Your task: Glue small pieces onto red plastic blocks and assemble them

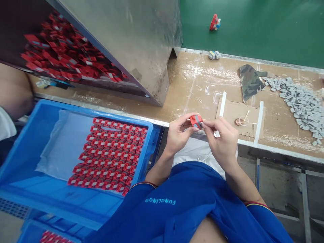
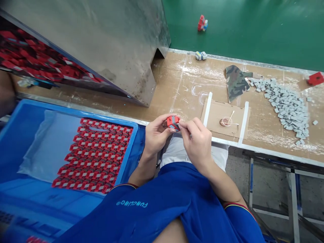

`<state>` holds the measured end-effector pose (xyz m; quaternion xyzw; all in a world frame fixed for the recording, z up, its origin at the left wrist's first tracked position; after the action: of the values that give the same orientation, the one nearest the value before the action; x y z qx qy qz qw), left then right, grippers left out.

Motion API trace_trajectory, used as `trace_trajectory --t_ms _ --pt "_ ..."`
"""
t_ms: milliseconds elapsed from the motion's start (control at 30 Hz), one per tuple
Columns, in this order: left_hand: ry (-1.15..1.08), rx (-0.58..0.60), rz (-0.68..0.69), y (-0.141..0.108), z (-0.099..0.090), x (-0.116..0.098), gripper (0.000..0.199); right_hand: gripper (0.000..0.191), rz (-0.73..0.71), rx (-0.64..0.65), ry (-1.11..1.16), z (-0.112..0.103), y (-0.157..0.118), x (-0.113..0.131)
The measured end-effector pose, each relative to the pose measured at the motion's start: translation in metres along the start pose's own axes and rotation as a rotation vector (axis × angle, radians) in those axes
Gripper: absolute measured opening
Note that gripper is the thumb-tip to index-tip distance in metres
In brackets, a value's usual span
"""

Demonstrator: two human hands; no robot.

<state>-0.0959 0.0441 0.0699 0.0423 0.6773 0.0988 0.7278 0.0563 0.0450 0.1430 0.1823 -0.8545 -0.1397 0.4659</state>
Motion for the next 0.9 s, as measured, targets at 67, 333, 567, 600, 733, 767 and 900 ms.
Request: trace_trajectory --t_ms 67,333,567,600,733,767,900 --pt "0.004 0.002 0.007 0.001 0.0 -0.002 0.042 0.015 -0.019 -0.02 -0.063 0.003 -0.002 0.004" --pt "0.013 -0.02 -0.034 -0.004 -0.008 0.002 0.044 0.021 -0.053 0.003 -0.233 0.015 -0.011 0.014" --pt "-0.004 0.092 -0.037 -0.009 -0.012 -0.003 0.052 0.011 0.049 0.204 0.154 0.016 -0.004 -0.011" --pt "-0.009 0.107 -0.028 -0.009 -0.011 -0.006 0.05 0.009 0.063 0.235 0.186 0.016 -0.002 -0.014" --pt "0.007 0.149 0.047 -0.008 -0.006 -0.02 0.038 0.007 0.057 0.307 0.251 0.011 0.004 -0.013" --pt "0.022 0.159 0.062 -0.008 -0.005 -0.023 0.037 0.007 0.051 0.32 0.256 0.011 0.005 -0.011" --pt "0.118 0.194 0.095 -0.005 0.0 -0.028 0.035 0.016 0.044 0.338 0.222 0.01 0.005 -0.008"
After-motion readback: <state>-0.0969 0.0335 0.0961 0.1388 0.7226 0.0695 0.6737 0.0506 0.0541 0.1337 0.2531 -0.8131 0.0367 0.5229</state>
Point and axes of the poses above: each hand's wrist, its own y-axis towards the middle knuckle, its own z-axis out of the palm, x = y × z, the point moved 9 cm from there along y, towards the middle knuckle, and after that the axes turned 2 degrees about z, right-handed, at the moved point
